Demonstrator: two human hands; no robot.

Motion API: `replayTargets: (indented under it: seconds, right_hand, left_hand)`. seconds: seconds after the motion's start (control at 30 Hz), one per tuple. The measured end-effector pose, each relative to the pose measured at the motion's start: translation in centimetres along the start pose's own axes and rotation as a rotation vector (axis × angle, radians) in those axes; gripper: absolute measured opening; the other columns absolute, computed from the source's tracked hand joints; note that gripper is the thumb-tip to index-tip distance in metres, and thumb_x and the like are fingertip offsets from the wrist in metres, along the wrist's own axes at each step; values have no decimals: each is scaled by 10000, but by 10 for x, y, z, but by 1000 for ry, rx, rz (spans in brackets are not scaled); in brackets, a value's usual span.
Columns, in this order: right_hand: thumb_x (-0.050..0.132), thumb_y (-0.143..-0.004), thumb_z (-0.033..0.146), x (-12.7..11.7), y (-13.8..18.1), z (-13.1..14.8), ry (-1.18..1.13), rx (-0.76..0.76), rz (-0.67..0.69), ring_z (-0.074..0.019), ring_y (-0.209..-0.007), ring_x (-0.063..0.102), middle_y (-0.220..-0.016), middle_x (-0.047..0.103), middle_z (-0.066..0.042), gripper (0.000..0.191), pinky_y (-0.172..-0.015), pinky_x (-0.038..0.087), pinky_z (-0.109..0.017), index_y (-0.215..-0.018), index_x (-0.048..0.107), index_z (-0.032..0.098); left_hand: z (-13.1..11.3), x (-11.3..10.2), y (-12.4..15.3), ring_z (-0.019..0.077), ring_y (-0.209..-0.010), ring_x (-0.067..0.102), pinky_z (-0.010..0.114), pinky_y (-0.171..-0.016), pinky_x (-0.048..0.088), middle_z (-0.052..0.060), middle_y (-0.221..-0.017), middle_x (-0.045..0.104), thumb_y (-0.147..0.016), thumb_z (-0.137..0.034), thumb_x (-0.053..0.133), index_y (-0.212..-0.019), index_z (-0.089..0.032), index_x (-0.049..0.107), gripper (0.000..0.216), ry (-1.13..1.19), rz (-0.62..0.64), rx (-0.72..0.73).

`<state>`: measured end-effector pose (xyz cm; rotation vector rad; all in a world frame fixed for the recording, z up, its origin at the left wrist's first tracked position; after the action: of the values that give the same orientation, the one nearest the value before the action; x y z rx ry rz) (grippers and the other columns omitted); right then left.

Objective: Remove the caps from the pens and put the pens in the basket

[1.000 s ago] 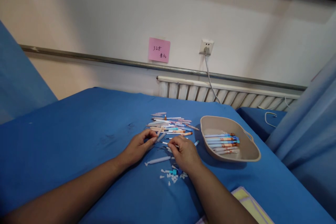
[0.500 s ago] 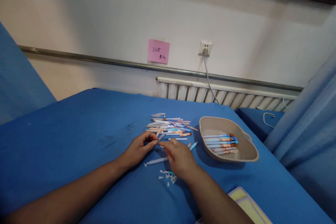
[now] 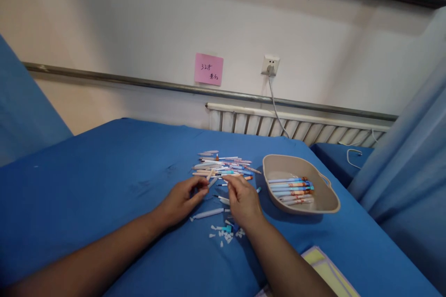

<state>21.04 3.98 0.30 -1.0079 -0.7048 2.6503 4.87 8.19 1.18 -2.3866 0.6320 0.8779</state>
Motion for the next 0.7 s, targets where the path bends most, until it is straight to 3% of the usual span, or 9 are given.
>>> replayTargets:
  seconds: [0.17, 0.27, 0.33, 0.5, 0.7]
  right_hand:
    - [400, -864, 166, -5, -2, -2, -9, 31, -20, -189, -933, 587, -992, 641, -48, 319, -811, 454, -326, -1084, 618, 241]
    - [401, -860, 165, -5, -2, -1, -29, 23, -16, -192, -940, 586, -997, 642, -47, 328, -814, 457, -333, -1089, 619, 251]
    - [404, -860, 168, -4, -1, 1, -50, 8, -9, -190, -934, 588, -992, 643, -45, 326, -817, 457, -330, -1087, 621, 255]
    - [414, -871, 187, 1, 1, 4, -141, -17, 32, -179, -956, 578, -1009, 642, -44, 303, -850, 442, -313, -1069, 633, 252]
    - [430, -865, 207, 9, 3, 4, -153, 3, 130, -163, -803, 584, -874, 637, -31, 293, -740, 463, -289, -1064, 640, 253]
  left_hand:
    - [-27, 17, 15, 214, -807, 563, 289, -699, 402, 34, -887, 627, -804, -341, 571, -945, -224, 591, 185, -308, 244, 140]
    - [-29, 23, 17, 226, -820, 548, 301, -704, 394, 40, -852, 618, -831, -286, 539, -853, -214, 597, 95, -364, 306, 172]
    - [-24, 19, 13, 223, -831, 538, 307, -721, 392, 40, -860, 616, -855, -261, 500, -850, -214, 591, 103, -336, 252, 150]
    - [2, -7, -1, 208, -842, 530, 308, -750, 396, 43, -895, 602, -875, -276, 452, -907, -207, 558, 130, -196, -27, -10]
    - [10, -13, -3, 195, -849, 527, 300, -767, 386, 27, -892, 592, -856, -223, 468, -899, -207, 556, 100, -184, -68, 15]
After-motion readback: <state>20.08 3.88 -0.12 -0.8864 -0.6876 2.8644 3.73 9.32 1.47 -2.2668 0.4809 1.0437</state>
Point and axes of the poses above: each hand's wrist, its own y-axis away from the middle knuckle, its own x-axis out of the palm, z = x × y, the point moved 6 cm from there along -y, towards the middle knuckle
